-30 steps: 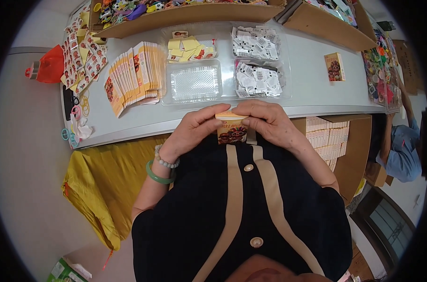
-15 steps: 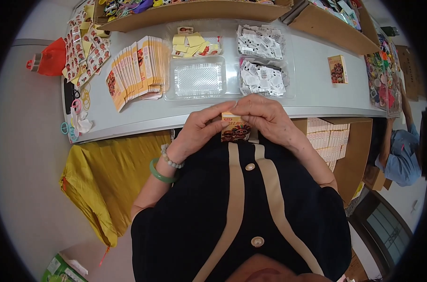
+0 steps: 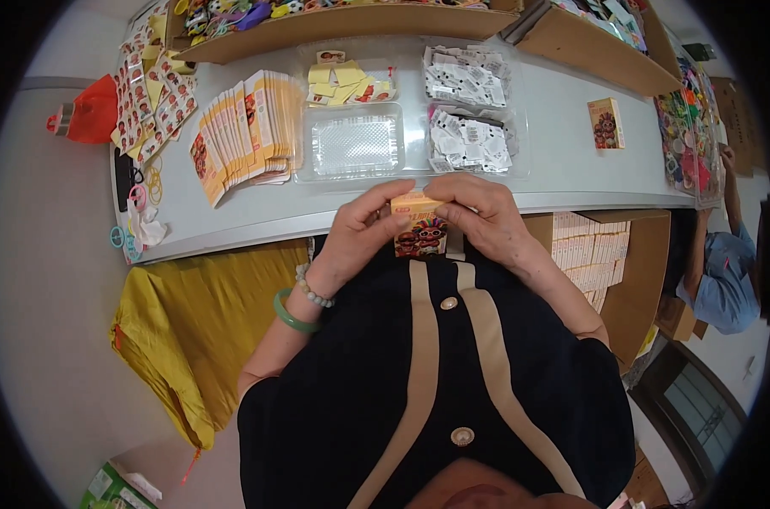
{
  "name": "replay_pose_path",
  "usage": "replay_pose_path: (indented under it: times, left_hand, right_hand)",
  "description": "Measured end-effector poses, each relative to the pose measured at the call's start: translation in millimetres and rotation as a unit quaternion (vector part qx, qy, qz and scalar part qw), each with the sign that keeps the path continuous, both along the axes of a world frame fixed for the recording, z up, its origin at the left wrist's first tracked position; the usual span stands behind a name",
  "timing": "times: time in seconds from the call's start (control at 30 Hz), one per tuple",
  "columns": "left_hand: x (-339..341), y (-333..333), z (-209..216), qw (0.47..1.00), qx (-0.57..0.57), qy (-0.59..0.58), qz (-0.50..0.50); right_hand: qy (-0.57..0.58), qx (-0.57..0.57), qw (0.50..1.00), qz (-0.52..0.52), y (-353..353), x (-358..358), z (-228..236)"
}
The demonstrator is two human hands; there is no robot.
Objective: Packaging small colorful toy parts into individual plastic packets and then into shipping envelopes and boxes.
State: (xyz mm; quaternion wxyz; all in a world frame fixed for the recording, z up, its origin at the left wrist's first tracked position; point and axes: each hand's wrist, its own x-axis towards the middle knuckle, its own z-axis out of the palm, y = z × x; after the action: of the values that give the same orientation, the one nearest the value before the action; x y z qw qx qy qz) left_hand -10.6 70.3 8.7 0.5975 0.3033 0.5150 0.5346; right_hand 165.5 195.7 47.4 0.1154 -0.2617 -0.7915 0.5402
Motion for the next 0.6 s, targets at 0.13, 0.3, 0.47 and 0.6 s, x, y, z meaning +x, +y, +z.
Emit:
replay_pose_path:
  times: [0.13,0.3,0.47,0.6]
  left_hand:
    - [3,12,23,0.985,0.063,0.161,-0.016]
    - [1,33,26,0.979,0.068,0.012,0.191]
    - [10,63,50,0.984,0.065,-0.065,0.151]
    - [-4,52,46,0.966,0.099,0.102,0.214]
  right_hand:
    - [0.114,0.098,0.989,-0.001,5,-3,-8]
    - [0.106,-0.135,0.979,-0.106,6,-14,25]
    - [0.082,0.108,0.960,-0.245,32,8,12]
    - [-0.081,0.460,0.798,-0.381,99,55,10]
